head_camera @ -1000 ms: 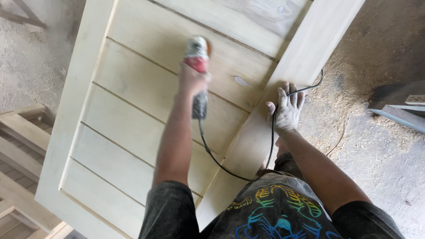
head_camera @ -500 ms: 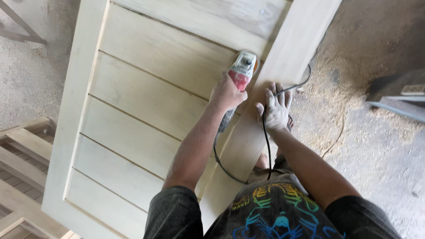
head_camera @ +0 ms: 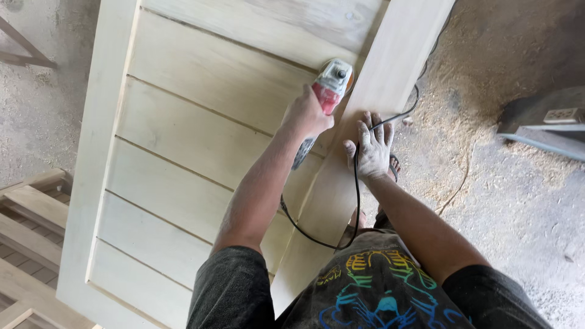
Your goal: The person uses an angle grinder with a sanding disc to smooth the surface of a wooden door. They move the tool along the edges and panels of the door, generating sawdust as they work.
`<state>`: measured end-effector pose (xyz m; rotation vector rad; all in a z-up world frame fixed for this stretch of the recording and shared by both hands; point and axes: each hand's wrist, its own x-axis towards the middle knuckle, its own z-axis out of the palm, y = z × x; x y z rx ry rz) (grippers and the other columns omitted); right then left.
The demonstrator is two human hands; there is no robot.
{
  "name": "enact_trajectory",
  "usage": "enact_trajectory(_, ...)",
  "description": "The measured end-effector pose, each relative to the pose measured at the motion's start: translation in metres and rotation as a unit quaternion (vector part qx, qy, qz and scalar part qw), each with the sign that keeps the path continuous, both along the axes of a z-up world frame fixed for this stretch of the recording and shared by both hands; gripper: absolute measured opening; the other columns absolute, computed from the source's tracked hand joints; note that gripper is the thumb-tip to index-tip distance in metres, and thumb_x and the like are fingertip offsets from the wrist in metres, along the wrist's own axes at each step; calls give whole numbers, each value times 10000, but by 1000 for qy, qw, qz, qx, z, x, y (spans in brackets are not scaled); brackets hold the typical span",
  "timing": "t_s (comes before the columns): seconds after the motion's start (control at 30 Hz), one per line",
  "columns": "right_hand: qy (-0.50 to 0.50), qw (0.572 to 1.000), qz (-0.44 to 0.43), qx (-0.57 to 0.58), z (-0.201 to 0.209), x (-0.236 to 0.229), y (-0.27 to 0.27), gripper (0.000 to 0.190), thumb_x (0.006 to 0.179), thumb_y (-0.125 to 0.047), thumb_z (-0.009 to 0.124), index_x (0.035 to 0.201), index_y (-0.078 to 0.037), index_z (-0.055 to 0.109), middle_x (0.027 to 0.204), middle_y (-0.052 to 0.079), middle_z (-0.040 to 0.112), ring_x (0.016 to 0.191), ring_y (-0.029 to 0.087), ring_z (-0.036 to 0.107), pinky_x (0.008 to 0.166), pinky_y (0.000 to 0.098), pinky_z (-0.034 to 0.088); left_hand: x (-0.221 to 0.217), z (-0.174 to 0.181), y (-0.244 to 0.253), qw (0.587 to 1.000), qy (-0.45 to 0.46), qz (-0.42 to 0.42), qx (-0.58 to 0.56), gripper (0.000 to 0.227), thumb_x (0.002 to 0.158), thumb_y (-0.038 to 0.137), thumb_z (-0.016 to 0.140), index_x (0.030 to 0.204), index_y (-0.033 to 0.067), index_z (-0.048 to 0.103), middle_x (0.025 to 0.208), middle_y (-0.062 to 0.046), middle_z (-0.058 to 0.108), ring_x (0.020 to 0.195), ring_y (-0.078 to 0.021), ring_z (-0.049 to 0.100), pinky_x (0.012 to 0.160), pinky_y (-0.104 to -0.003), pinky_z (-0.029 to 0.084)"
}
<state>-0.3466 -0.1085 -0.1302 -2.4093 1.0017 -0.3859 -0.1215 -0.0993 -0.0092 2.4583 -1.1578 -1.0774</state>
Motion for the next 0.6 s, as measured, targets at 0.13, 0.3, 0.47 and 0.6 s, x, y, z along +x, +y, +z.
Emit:
enact_trajectory(0.13, -17, 1000, -1, -1, 4, -3, 3, 706, 1066, -540, 431, 1462, 43, 470, 1643, 233, 371, 1563, 435, 236, 1249, 649, 93, -7, 4, 51, 1000, -12, -3, 0, 775, 729, 271, 798, 1305, -30, 376, 1153, -308, 673, 1074, -461, 675, 962, -503, 545)
enact_trajectory(0.3, -1, 1000, -3, -7, 6, -2, 8, 705, 1052, -526, 450, 1469, 41, 463, 1633, 246, 368, 1544, 444, 241, 1222, 658, 110, -5, 9, 85, 999, -14, -27, 22, 765, 713, 290, 812, 1270, -40, 403, 1160, -300, 675, 1087, -451, 678, 973, -501, 543)
enact_trajectory(0.47, -4, 1000, 6, -6, 5, -3, 7, 686, 1052, -506, 456, 1476, 33, 446, 1653, 225, 354, 1554, 429, 254, 1234, 667, 131, 12, -10, 12, 1000, -2, -9, 0, 773, 713, 298, 785, 1317, -9, 412, 1161, -276, 690, 1082, -445, 684, 965, -498, 553)
enact_trajectory(0.6, -7, 1000, 19, -4, 8, -6, 10, 708, 1038, -514, 460, 1484, 35, 428, 1658, 235, 319, 1555, 450, 223, 1220, 697, 102, 24, -23, -75, 999, -17, 7, -45, 803, 702, 280, 805, 1316, -42, 400, 1159, -295, 687, 1089, -439, 686, 974, -484, 557)
